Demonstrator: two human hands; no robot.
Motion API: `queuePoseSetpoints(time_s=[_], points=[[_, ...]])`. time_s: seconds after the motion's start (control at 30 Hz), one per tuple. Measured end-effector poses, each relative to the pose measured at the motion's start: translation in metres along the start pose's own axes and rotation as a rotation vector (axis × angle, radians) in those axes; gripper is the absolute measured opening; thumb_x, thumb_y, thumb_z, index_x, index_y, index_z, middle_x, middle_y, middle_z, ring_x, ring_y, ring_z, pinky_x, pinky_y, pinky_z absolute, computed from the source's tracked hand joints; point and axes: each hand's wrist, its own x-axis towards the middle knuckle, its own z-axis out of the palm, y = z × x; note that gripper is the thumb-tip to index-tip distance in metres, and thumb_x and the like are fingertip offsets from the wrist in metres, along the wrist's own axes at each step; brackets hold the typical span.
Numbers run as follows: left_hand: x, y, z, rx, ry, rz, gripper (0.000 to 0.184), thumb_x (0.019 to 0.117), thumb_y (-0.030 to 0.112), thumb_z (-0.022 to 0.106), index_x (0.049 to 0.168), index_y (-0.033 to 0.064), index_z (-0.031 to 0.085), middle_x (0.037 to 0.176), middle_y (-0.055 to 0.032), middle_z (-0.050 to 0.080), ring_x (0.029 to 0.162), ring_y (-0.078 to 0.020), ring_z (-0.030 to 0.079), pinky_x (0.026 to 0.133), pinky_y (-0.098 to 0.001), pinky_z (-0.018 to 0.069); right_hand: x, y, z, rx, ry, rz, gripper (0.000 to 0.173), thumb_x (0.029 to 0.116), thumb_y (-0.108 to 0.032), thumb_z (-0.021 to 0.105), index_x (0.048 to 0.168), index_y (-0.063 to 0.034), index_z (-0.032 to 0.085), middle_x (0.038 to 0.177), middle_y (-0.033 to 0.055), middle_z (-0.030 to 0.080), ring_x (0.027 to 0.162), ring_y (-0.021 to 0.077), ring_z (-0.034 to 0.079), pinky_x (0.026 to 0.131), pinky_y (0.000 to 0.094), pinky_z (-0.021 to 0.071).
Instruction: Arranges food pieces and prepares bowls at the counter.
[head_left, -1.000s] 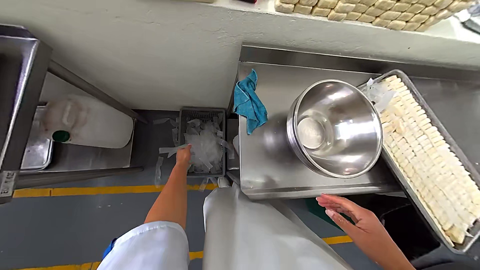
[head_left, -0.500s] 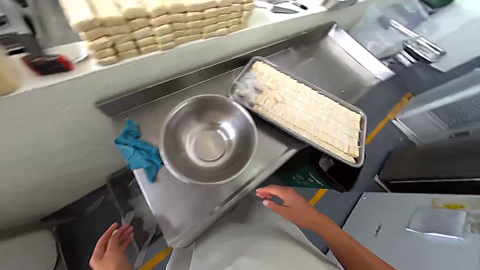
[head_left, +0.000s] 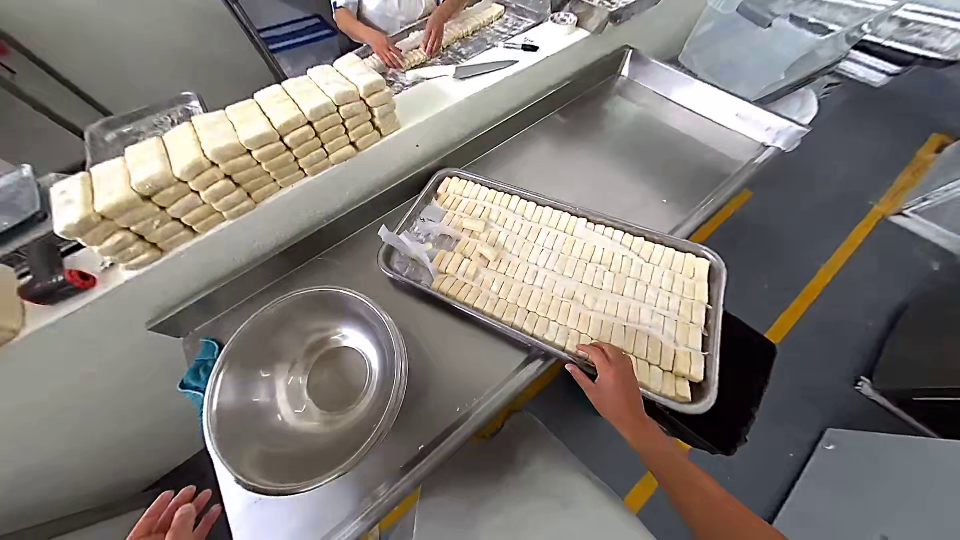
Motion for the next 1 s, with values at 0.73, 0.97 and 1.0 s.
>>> queuePoseSetpoints(time_s=[0.73,0.97,1.0], points=[[0.021,0.087,0.152,-0.301,-0.444,0.376,0.028,0.0978,0.000,0.043,0.122,-0.0093,0.055,0.108,0.0003,0.071,0.088,-0.0075,0.071,0.079,-0.0274,0.0620,0.138,-0.013,-0.029,0.066,-0.008,0.100,0.036,0.0983,-0.022,0.068,0.127,-0.0002,0.067,0.135,0.0256,0.060,0.128,0.0447,0.056,0.107,0.0646,0.0438],[-0.001,0.089,0.149,-0.324,-0.557,0.434,0.027,0.0973,-0.003,0.044,0.119,-0.0083,0.058,0.110,0.0015,0.072,0.089,-0.0067,0.072,0.081,-0.0267,0.0621,0.185,-0.131,0.083,-0.008,-0.465,-0.030,0.068,0.0956,-0.045,0.069,0.142,0.0031,0.054,0.136,0.0245,0.060,0.132,0.0388,0.054,0.120,0.0572,0.0280],[0.002,0.088,0.140,-0.313,-0.562,0.443,0.027,0.0983,-0.003,0.043,0.120,-0.0072,0.058,0.111,0.0032,0.071,0.090,-0.0059,0.071,0.082,-0.0268,0.0619,0.183,-0.134,0.089,-0.051,-0.479,-0.010,0.073,0.0937,-0.050,0.069,0.140,0.0044,0.053,0.133,0.0243,0.061,0.130,0.0385,0.055,0.119,0.0552,0.0308]])
